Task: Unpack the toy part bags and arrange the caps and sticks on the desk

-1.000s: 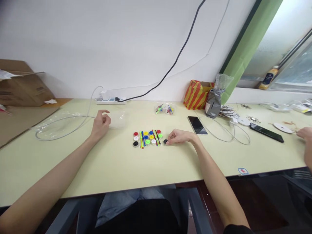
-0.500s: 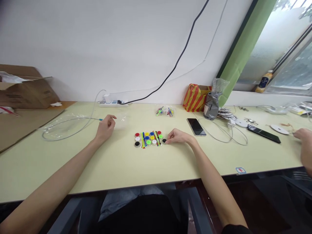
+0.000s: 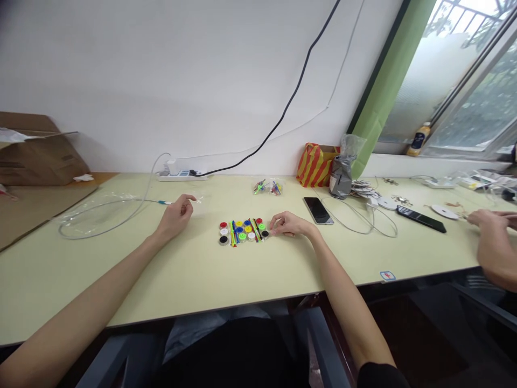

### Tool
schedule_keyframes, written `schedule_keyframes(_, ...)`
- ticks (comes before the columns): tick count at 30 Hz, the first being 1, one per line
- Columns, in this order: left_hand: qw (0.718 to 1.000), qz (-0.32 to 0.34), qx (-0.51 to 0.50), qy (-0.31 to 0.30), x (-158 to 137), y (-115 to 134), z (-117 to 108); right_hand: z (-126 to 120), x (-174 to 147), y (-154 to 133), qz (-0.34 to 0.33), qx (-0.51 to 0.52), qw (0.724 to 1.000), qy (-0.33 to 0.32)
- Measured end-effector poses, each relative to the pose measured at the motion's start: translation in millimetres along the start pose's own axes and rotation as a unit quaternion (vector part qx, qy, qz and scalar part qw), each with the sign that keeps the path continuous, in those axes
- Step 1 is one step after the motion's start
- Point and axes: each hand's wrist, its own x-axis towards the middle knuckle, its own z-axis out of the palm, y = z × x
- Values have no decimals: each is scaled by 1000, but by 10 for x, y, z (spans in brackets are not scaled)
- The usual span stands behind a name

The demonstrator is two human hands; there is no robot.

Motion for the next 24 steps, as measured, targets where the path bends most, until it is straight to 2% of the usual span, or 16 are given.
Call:
schedule_keyframes(6,1000,0,12,-19,-14,98,6,33,-8,0,-15,-16,999,25)
schedule_keyframes(9,999,-5,18,-29,-23,124,11,79,28,43,-32,-64,992,104)
schedule_keyframes(12,999,-8,22,-36,-29,118,9,117,119,136,-56,-156,957,239)
schedule_keyframes(15,999,-3,32,-40,-30,89,10,137,237,263,-61,-207,921,325)
schedule_keyframes(20,995,13,80,-62,-7,39,55,90,486,364,-33,-268,873,407)
schedule_keyframes(24,990,27,122,-64,10,48,116,-127,855,209,-43,-391,819,417)
